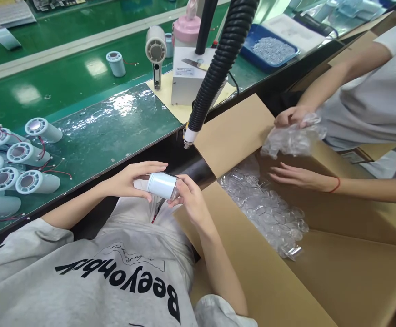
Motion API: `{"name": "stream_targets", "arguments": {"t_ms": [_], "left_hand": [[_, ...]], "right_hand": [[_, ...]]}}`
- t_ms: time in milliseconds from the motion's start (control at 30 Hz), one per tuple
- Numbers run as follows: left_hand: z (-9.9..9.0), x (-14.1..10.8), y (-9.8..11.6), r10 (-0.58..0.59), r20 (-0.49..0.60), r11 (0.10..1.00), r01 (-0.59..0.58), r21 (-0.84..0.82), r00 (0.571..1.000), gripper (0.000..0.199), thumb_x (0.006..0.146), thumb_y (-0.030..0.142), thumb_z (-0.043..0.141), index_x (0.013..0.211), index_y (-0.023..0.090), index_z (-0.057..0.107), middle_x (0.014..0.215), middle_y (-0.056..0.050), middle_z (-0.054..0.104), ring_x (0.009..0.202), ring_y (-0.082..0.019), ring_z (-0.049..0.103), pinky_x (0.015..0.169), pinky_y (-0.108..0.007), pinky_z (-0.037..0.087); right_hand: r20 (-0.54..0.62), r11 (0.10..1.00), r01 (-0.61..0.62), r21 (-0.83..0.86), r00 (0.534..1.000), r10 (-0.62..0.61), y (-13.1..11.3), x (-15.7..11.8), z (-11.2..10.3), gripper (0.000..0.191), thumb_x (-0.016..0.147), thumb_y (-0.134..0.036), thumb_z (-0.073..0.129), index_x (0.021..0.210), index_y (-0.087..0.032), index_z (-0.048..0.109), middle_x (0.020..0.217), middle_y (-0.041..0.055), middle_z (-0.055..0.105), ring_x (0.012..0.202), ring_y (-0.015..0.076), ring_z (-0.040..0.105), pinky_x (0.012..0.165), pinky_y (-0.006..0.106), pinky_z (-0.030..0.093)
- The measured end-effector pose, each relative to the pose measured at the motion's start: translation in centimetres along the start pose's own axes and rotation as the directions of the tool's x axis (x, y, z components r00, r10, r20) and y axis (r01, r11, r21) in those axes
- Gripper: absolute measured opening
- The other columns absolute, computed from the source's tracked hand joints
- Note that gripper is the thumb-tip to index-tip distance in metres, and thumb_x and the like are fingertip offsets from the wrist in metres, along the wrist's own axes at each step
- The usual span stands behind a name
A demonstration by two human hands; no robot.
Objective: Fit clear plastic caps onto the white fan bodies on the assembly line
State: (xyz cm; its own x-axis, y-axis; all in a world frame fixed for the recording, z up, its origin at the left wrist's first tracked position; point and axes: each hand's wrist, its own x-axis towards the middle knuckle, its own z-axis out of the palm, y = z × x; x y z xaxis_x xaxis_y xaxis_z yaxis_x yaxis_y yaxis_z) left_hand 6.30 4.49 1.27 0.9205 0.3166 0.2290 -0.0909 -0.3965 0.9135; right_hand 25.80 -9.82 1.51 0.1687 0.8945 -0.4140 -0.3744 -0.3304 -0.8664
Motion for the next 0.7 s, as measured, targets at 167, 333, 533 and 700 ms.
{"name": "stream_targets", "arguments": {"t_ms": [167, 333, 533, 700], "left_hand": [[0.2, -0.7, 0.5, 0.106, -0.006, 0.990, -0.105, 0.096, 0.994, 0.087, 0.079, 0.042, 0.089, 0.156, 0.028, 0.051, 0.151, -0.018, 0.062, 0.139, -0.032, 0.060, 0.118, -0.047, 0.049], [0.7, -1.3, 0.9, 0.144, 0.004, 0.986, -0.144, 0.080, 0.990, 0.079, 0.084, 0.036, 0.085, 0.155, 0.028, 0.052, 0.153, -0.017, 0.060, 0.141, -0.031, 0.060, 0.119, -0.047, 0.048], [1.2, -1.8, 1.4, 0.130, 0.007, 0.990, -0.130, 0.047, 0.991, 0.067, 0.088, 0.036, 0.081, 0.150, 0.030, 0.057, 0.148, -0.017, 0.063, 0.138, -0.031, 0.060, 0.115, -0.048, 0.051], [1.5, -2.3, 2.6, -0.039, -0.021, 0.998, 0.038, -0.042, 0.999, 0.071, 0.085, 0.037, 0.083, 0.150, 0.029, 0.057, 0.143, -0.015, 0.065, 0.129, -0.028, 0.065, 0.093, -0.035, 0.062]], "right_hand": [[0.034, 1.000, -0.030, -0.007, 0.999, 0.030, -0.2, -0.8, 0.8, 0.072, 0.064, -0.083, 0.081, 0.092, -0.020, 0.060, 0.064, -0.0036, 0.066, 0.044, 0.0131, 0.063, 0.041, 0.022, 0.057], [0.151, 0.991, -0.137, 0.002, 0.979, 0.135, 0.1, -1.0, 1.3, 0.071, 0.070, -0.089, 0.070, 0.081, -0.020, 0.058, 0.055, 0.0009, 0.067, 0.037, 0.0124, 0.058, 0.033, 0.019, 0.049], [0.268, 0.938, -0.346, -0.006, 0.903, 0.335, 0.2, -1.4, 1.2, 0.072, 0.080, -0.089, 0.057, 0.071, -0.018, 0.063, 0.050, 0.0025, 0.062, 0.032, 0.0095, 0.049, 0.026, 0.017, 0.037], [0.277, 0.967, -0.222, -0.128, 0.928, 0.249, 0.2, -2.5, 0.9, 0.082, 0.080, -0.098, 0.044, 0.077, -0.018, 0.064, 0.052, 0.0032, 0.063, 0.035, 0.0122, 0.053, 0.029, 0.021, 0.043]]}}
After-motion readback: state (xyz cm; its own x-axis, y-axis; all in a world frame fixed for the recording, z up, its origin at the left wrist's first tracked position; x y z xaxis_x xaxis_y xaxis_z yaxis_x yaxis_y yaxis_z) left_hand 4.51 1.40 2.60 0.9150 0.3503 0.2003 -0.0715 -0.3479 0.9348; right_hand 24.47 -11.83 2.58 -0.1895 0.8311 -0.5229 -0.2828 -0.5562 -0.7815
